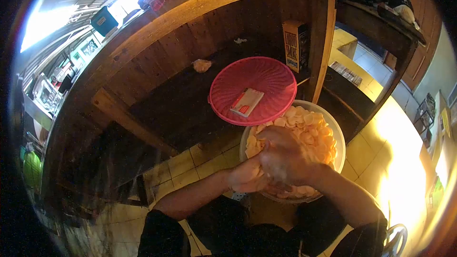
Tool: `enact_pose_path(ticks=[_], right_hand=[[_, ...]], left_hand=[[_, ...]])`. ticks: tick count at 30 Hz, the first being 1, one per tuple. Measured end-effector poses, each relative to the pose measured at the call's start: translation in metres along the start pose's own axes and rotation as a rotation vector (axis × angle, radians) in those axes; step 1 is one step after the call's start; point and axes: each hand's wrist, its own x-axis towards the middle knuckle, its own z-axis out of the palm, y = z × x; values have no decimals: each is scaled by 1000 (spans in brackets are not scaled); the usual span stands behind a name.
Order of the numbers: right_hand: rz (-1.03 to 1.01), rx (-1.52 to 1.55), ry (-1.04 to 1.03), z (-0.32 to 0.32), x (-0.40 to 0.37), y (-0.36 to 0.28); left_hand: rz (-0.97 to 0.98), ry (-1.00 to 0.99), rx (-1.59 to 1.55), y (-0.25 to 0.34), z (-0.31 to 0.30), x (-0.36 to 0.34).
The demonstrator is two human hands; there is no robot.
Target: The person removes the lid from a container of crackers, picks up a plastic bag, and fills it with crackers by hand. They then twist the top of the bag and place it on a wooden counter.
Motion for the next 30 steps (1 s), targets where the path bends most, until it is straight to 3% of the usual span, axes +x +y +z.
enact_pose_path(ticks=[1, 2, 5, 6, 7, 9, 11, 15, 18, 20, 21, 23, 26, 30], right_hand=[[-186, -81, 50, 3, 3, -4], [-369, -163, 100, 5, 5, -9], [-322, -346, 48, 0, 5, -31], [-314, -346, 47, 3, 4, -27], [-338, -379, 105, 8, 3, -20], [-357, -412, 162, 7, 3, -15], [-224, -341, 365, -3, 8, -18], [-116, -299, 356, -16, 15, -26], [-51, -154, 414, -18, 14, -22], [313, 270, 214, -17, 7, -10], [311, 268, 215, -17, 4, -6], [415, 796, 157, -14, -3, 0], [399, 1057, 170, -19, -8, -5], [440, 1141, 316, -24, 2, -27]], left_hand=[[-12, -84, -409, 1, 9, -5], [-16, -85, -409, -2, 7, -4], [16, 24, -369, -8, -1, 0], [154, 13, -418, -5, -3, 0], [289, 5, -468, -2, -4, -1], [382, 53, -470, 1, -4, -3], [556, 204, -494, 19, 17, -4], [587, 196, -440, 21, 18, -7], [582, 16, -401, 23, 8, -3], [559, 30, -289, 26, 10, -2], [561, 29, -287, 26, 9, -1], [586, -48, -275, 24, 5, -1], [498, -45, -362, 26, 13, -6], [530, 119, -461, 37, 31, -16]])
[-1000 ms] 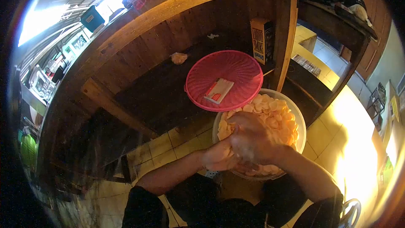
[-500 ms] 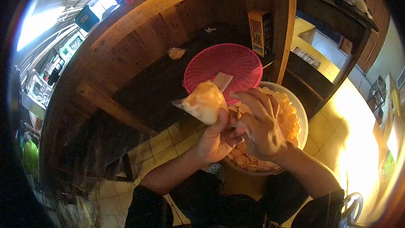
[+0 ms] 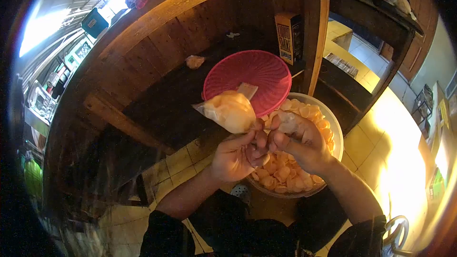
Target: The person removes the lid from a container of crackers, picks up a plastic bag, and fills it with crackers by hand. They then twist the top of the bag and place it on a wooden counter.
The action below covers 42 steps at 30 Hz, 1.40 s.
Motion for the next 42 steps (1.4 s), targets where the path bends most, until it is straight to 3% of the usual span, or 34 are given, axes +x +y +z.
enact_pose_path(ticks=[3, 5, 6, 8, 9, 11, 12, 14, 15, 17, 18, 20, 21, 23, 30, 32, 36, 38, 42], right_hand=[[-78, -193, 40, -6, 1, 1], [-411, -974, 28, -12, 1, -3], [-411, -973, 27, -10, 4, -7], [-1056, -1472, -21, -4, 10, -16], [-1055, -1475, -23, -7, 10, -12], [-819, -1452, -193, -16, 9, 7], [-818, -1452, -190, -16, 9, 14], [-733, -1365, -90, -15, 7, 24], [-728, -1367, -80, -12, 5, 19], [-396, -1422, -140, -5, -1, 7], [-392, -1422, -141, -4, -1, 8], [-442, -1312, -66, -2, 1, 11], [-441, -1316, -66, -1, 1, 15], [-457, -1110, 42, -1, 2, 23], [-457, -1033, 4, 5, 7, 8], [-479, -890, 49, 8, 5, 9], [-462, -737, 91, 13, 3, 11], [-371, -521, 195, 12, 2, 18], [-359, -696, 143, 12, 0, 8]], left_hand=[[14, 134, 25, 2, 2, -1], [41, -135, 138, -2, -24, 5], [42, -135, 139, -3, -33, 5], [-141, -176, 133, -4, -45, 4], [-140, -178, 131, -2, -42, 5], [-276, 21, 601, 5, -33, 7], [-279, 21, 601, 3, -30, 6], [-46, 69, 939, -6, -28, 3], [-54, 64, 940, -7, -28, 3], [215, 66, 1297, -9, -29, 2], [213, 67, 1294, -6, -27, 1], [262, 47, 1763, 8, -16, -4], [264, 46, 1760, 15, -13, -5], [760, -110, 2104, 25, -8, -6], [945, -146, 1979, 29, -10, -7], [865, -131, 1727, 25, -13, -8], [759, -165, 1622, 27, -6, -12], [701, -186, 1542, 26, -12, -8], [620, -157, 1488, 21, -12, -5]])
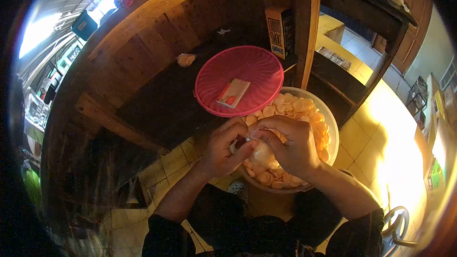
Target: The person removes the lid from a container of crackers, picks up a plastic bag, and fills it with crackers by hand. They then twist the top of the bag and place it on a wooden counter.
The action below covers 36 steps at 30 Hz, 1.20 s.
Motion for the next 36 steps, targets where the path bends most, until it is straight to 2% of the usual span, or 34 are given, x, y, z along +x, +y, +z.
enact_pose_path(ticks=[3, 5, 9, 15, 17, 18, 21, 23, 26, 30, 33, 35, 36], right_hand=[[-50, -71, -50, 1, 3, 7], [-179, -50, -33, 3, 5, 9], [-155, -118, -38, 1, 4, 5], [-112, 105, -54, -1, 3, 0], [250, 514, -6, 0, 3, -8], [248, 517, -7, 1, 1, -7], [215, 443, -3, 2, -1, -6], [-7, 11, -45, -1, -1, -11], [-84, -61, -31, 2, 0, -8], [-100, -123, -49, -1, 1, -2], [-94, -134, -159, -10, 3, 2], [98, -9, -239, -13, 2, 4], [100, -8, -236, -13, 1, 5]], left_hand=[[-18, 32, 16, -3, 4, 1], [29, 74, 118, -3, 5, 1], [75, 128, 214, -5, 9, -1], [108, 170, 112, 10, 9, -3], [128, 188, 53, 12, 9, -5], [128, 188, 56, 11, 9, -5], [133, 214, 65, 6, 12, -5], [117, 247, 9, 3, 14, -5], [46, 287, -5, 0, 14, -6], [60, 288, 1, -7, 10, -7], [36, 169, 23, -8, 7, -9], [66, 99, 88, -2, 7, -6], [66, 95, 87, 0, 8, -5]])
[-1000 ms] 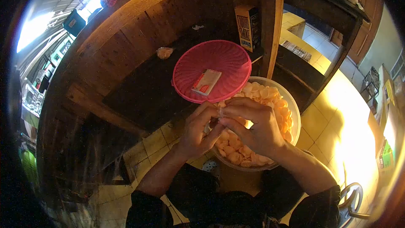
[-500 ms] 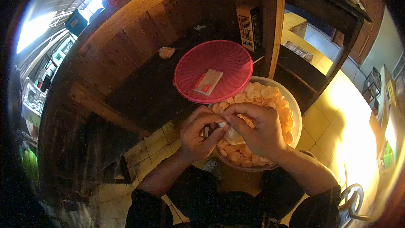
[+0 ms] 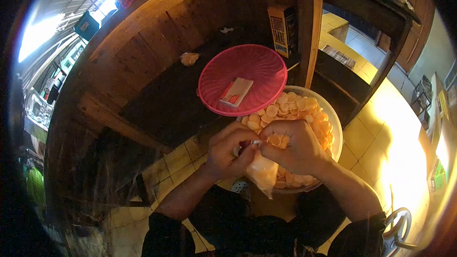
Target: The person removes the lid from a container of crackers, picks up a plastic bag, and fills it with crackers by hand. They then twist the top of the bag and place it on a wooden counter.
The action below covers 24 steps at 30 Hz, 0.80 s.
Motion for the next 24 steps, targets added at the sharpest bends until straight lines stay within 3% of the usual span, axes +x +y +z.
enact_pose_path(ticks=[2, 6, 9, 11, 14, 21, 24], right_hand=[[27, -32, -28, -1, -1, 2], [-80, -90, 68, 5, -2, -1], [-150, -83, 184, 9, 0, -3], [-243, -193, 284, 12, 2, -1], [-339, -303, 270, 8, 6, 1], [-203, -342, 251, 13, 4, 5], [-44, -252, 202, 14, 0, 13]], left_hand=[[145, 22, 147, 2, 5, 3], [160, 20, 149, 2, 8, 7], [79, 68, 130, 1, 12, 1], [-106, 64, -11, -3, 12, -3], [13, 203, 14, -11, 19, 0], [-200, 100, -32, -3, 18, -2], [-309, 53, 37, -3, 21, -5]])
